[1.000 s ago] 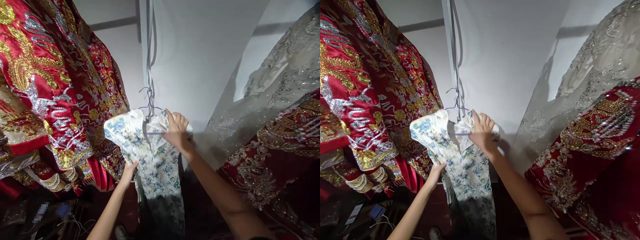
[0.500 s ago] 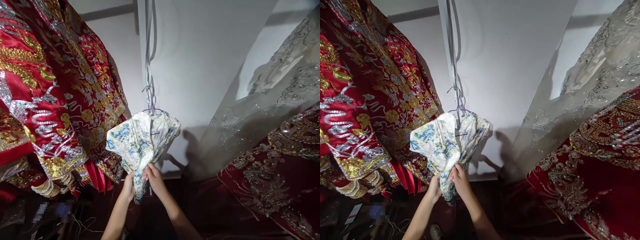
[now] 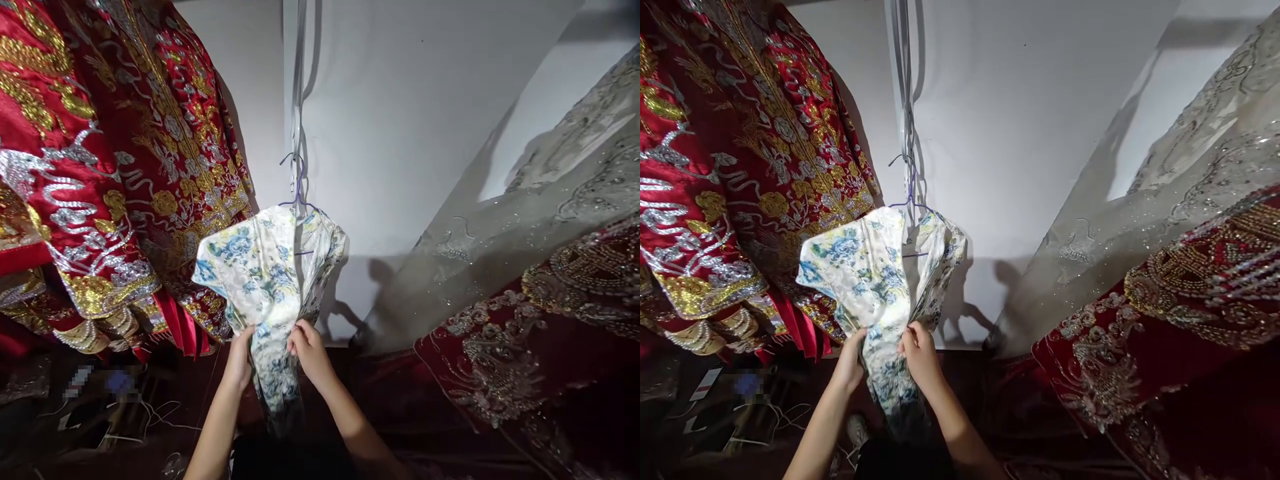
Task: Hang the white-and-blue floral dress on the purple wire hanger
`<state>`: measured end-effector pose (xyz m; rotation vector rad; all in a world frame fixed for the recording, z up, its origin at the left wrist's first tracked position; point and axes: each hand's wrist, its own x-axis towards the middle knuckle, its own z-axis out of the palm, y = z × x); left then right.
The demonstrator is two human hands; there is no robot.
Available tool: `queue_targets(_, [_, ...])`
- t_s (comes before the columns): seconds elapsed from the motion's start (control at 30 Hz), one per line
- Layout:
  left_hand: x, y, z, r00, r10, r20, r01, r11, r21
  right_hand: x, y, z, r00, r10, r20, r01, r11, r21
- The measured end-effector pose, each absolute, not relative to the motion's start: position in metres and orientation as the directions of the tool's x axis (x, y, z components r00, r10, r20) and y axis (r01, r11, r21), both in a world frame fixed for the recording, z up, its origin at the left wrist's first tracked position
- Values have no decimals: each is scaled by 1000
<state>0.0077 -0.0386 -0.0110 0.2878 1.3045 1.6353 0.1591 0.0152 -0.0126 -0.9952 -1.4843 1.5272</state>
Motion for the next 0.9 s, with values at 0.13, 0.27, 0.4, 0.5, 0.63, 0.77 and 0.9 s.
queue_targets(0.13, [15,-44,-18,-848,494,190,187,-56,981,173,10,-13,-468,881,-66,17,-66,-998])
queue_targets(0.27, [48,-50,-19,-542,807,235,275,-94,957,178,10,-4,-579,810,-92,67,-65,-996])
queue_targets(0.4, [71,-45,-20,-169,981,92,104,-75,992,180,12,6,-580,801,-149,50,-147,-988])
queue_targets(0.5, [70,-39,-22,-177,976,128,194,-92,977,181,19,21,-553,822,-136,-30,-183,-983])
queue_targets(0.63, [66,-33,-27,-147,975,166,454,-82,887,175,52,79,-277,956,98,-211,39,-977])
queue_targets(0.77, [60,-19,-30,-25,989,143,690,-86,718,160,94,160,-177,939,295,-201,258,-945])
queue_targets(0.9, [40,4,-23,75,991,114,752,-131,646,143,107,202,-95,918,386,-186,365,-912])
